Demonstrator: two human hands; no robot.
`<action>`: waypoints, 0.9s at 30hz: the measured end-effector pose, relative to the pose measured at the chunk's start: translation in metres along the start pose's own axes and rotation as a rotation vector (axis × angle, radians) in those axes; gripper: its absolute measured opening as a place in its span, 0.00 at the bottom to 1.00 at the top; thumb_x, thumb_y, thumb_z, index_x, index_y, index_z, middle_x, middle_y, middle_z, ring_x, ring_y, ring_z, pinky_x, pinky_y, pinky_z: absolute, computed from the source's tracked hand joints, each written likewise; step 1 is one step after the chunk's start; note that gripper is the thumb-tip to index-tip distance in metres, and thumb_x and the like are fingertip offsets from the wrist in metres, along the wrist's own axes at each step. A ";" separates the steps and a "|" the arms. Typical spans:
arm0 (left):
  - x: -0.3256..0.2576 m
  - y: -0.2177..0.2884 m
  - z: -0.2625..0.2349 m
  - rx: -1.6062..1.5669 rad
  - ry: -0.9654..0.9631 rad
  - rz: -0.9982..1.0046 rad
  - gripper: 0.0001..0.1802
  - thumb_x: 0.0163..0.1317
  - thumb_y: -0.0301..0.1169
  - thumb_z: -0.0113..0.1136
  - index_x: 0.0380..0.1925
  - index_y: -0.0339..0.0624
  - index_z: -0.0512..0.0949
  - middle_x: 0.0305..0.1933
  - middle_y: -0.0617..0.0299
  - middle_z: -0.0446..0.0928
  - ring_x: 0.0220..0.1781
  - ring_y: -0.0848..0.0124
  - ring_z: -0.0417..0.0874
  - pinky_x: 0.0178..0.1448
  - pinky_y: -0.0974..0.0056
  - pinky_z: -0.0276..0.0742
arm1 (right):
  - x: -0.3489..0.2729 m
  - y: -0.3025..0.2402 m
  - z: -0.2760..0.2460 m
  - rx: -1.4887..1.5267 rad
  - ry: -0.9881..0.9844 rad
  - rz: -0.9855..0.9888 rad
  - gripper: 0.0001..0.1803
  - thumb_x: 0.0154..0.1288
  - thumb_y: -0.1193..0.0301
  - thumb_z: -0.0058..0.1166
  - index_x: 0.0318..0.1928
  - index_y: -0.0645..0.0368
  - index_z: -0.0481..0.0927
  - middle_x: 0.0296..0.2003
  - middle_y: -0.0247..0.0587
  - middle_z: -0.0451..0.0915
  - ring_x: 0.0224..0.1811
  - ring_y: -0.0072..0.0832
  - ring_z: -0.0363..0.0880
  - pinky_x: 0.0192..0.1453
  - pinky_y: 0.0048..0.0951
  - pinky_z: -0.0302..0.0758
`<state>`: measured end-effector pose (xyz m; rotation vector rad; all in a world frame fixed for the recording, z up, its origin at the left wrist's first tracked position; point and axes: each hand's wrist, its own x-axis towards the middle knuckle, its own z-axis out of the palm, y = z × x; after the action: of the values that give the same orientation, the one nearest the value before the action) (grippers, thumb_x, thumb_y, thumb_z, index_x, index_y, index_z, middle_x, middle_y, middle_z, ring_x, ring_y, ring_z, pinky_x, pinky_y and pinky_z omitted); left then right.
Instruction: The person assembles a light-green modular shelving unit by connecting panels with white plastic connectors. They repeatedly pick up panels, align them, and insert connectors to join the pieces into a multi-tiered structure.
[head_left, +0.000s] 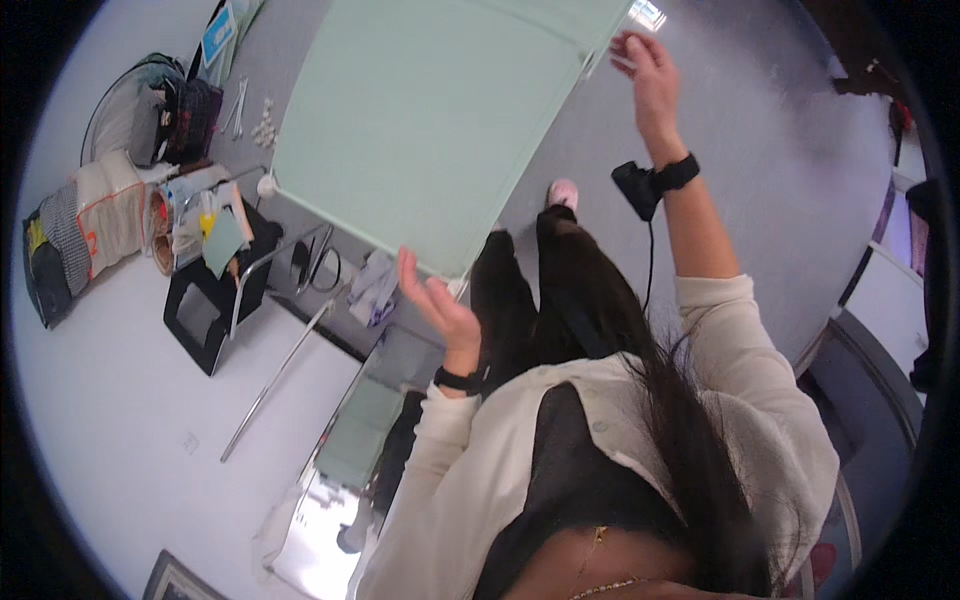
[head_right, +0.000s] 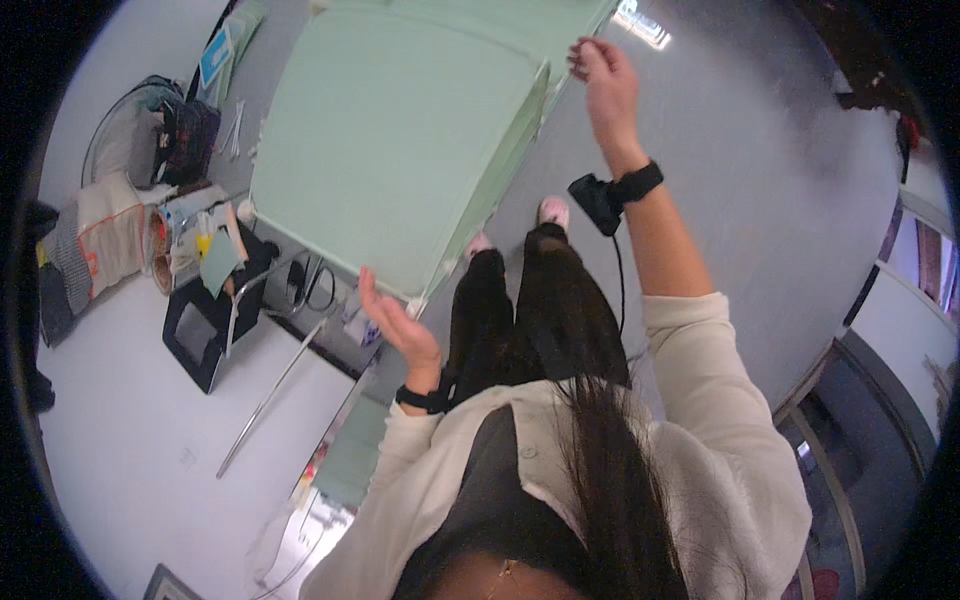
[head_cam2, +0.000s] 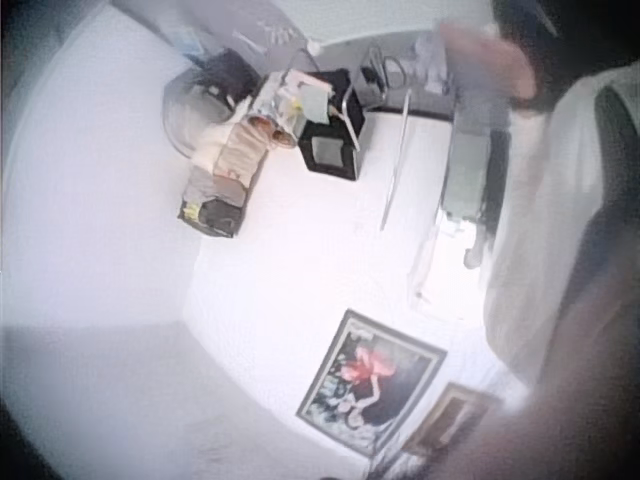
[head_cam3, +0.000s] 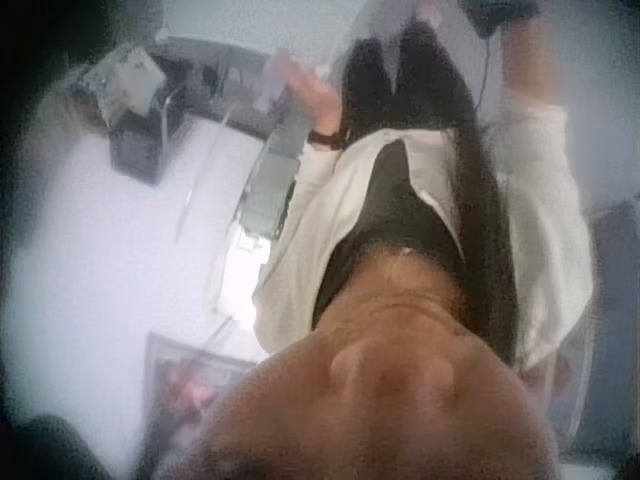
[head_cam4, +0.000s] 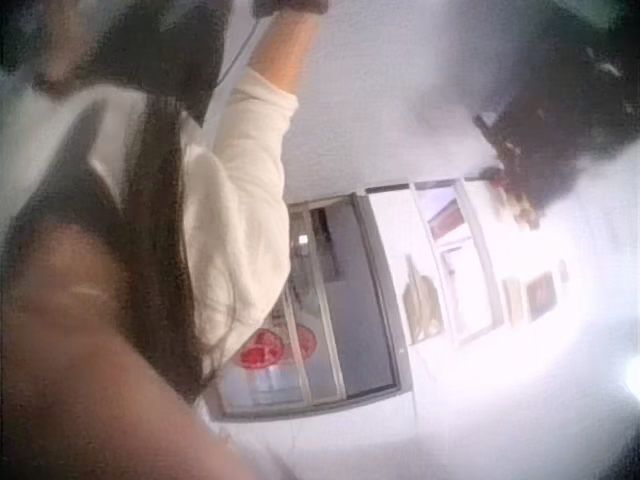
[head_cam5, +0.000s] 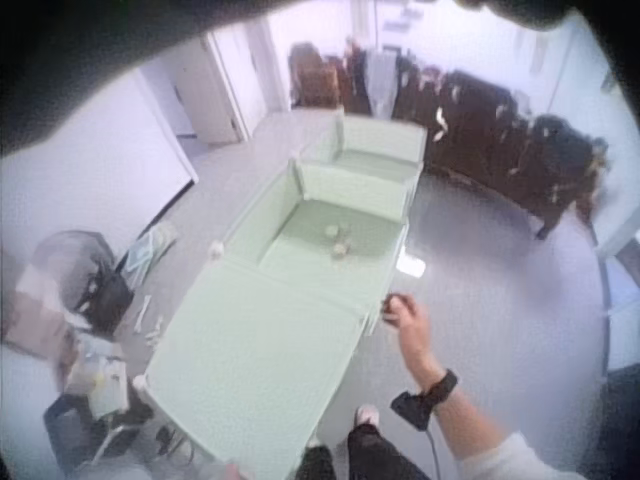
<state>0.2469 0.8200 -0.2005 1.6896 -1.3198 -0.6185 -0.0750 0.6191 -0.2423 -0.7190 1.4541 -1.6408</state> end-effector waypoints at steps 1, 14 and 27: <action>0.002 0.002 0.003 -0.029 0.041 -0.021 0.25 0.74 0.34 0.36 0.64 0.27 0.61 0.71 0.44 0.58 0.73 0.52 0.59 0.75 0.52 0.53 | 0.005 -0.003 0.006 0.005 -0.009 0.004 0.15 0.73 0.66 0.49 0.50 0.66 0.77 0.45 0.45 0.82 0.47 0.31 0.82 0.54 0.32 0.79; 0.011 -0.003 0.003 -0.224 0.083 -0.015 0.24 0.71 0.34 0.39 0.62 0.32 0.66 0.73 0.46 0.58 0.76 0.54 0.56 0.77 0.50 0.49 | 0.052 -0.027 0.062 -0.457 -0.762 0.181 0.32 0.76 0.47 0.40 0.64 0.60 0.73 0.59 0.41 0.76 0.61 0.28 0.72 0.68 0.30 0.65; 0.021 -0.010 -0.001 -0.120 0.032 -0.006 0.26 0.72 0.34 0.33 0.63 0.30 0.66 0.70 0.47 0.64 0.75 0.52 0.58 0.78 0.50 0.47 | 0.069 -0.009 0.077 -0.601 -0.857 0.397 0.36 0.75 0.46 0.43 0.72 0.58 0.62 0.69 0.38 0.64 0.69 0.27 0.62 0.73 0.28 0.57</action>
<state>0.2593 0.8006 -0.2056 1.6005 -1.2318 -0.6586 -0.0472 0.5199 -0.2272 -1.1791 1.2940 -0.4476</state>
